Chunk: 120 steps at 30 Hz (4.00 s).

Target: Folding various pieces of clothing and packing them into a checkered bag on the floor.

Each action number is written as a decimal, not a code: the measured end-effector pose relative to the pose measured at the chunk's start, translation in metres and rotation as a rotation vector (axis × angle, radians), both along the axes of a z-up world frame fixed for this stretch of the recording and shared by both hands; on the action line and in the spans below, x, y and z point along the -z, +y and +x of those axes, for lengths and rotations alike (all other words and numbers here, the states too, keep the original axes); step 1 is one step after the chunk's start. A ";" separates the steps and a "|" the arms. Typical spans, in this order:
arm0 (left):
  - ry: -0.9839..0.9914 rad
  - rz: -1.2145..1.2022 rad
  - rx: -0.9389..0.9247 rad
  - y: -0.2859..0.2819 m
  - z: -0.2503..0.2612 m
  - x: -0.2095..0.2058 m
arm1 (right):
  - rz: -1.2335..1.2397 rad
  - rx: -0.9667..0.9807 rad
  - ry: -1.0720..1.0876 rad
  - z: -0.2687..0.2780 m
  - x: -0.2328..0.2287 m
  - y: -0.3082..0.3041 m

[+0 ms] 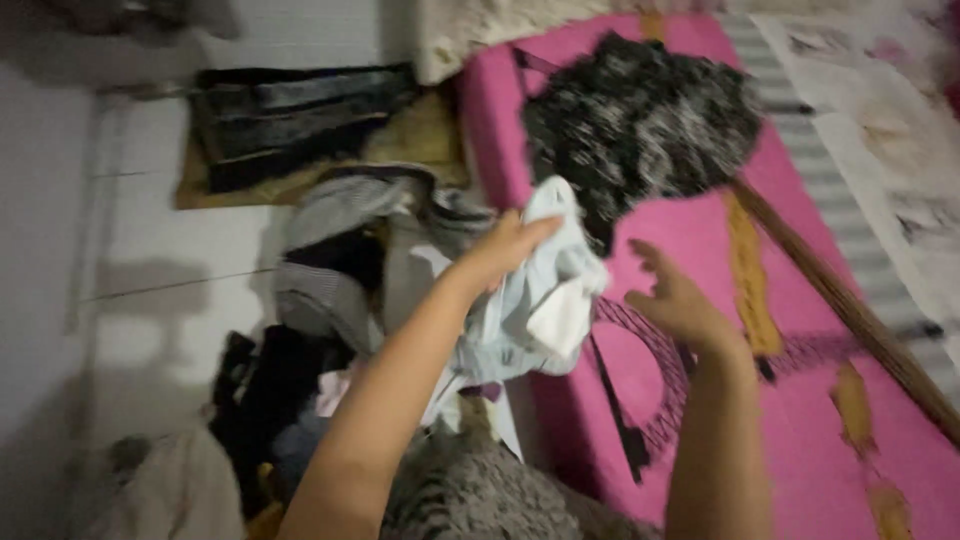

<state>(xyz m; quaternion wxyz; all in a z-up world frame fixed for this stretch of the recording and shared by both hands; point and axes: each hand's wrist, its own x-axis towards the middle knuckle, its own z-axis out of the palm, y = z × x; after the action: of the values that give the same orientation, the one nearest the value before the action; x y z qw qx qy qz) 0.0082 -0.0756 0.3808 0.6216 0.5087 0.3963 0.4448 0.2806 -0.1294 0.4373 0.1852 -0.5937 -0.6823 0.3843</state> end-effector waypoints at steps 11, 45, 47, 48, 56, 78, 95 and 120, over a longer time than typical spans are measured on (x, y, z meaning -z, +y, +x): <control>0.618 0.167 -0.138 -0.015 0.231 -0.002 | 0.041 0.633 0.735 0.133 0.087 -0.067; 0.780 -0.017 0.219 -0.078 0.261 -0.012 | 0.099 0.642 0.749 0.175 0.038 -0.127; 0.829 0.209 0.015 -0.064 0.256 0.017 | 0.363 0.539 0.353 0.160 0.030 -0.129; 0.867 0.436 -0.192 -0.058 0.253 0.031 | 0.604 0.411 -0.047 0.153 0.026 -0.130; 0.250 -0.031 0.356 -0.081 0.261 -0.014 | 0.571 0.922 0.096 0.184 0.078 -0.102; 0.642 0.431 0.429 -0.058 0.255 0.029 | 0.032 0.812 0.858 0.218 0.133 -0.094; 0.161 0.095 0.756 -0.066 0.262 0.031 | 0.128 0.969 0.887 0.203 0.129 -0.085; 0.557 0.490 -0.236 -0.084 0.269 0.022 | 0.432 0.608 0.398 0.142 0.060 -0.111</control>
<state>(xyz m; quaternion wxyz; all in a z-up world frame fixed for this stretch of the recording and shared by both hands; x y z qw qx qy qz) 0.2777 -0.1600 0.3584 0.2950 0.6944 0.4875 0.4395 0.4223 -0.2404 0.3772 0.5384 -0.6298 -0.4918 0.2676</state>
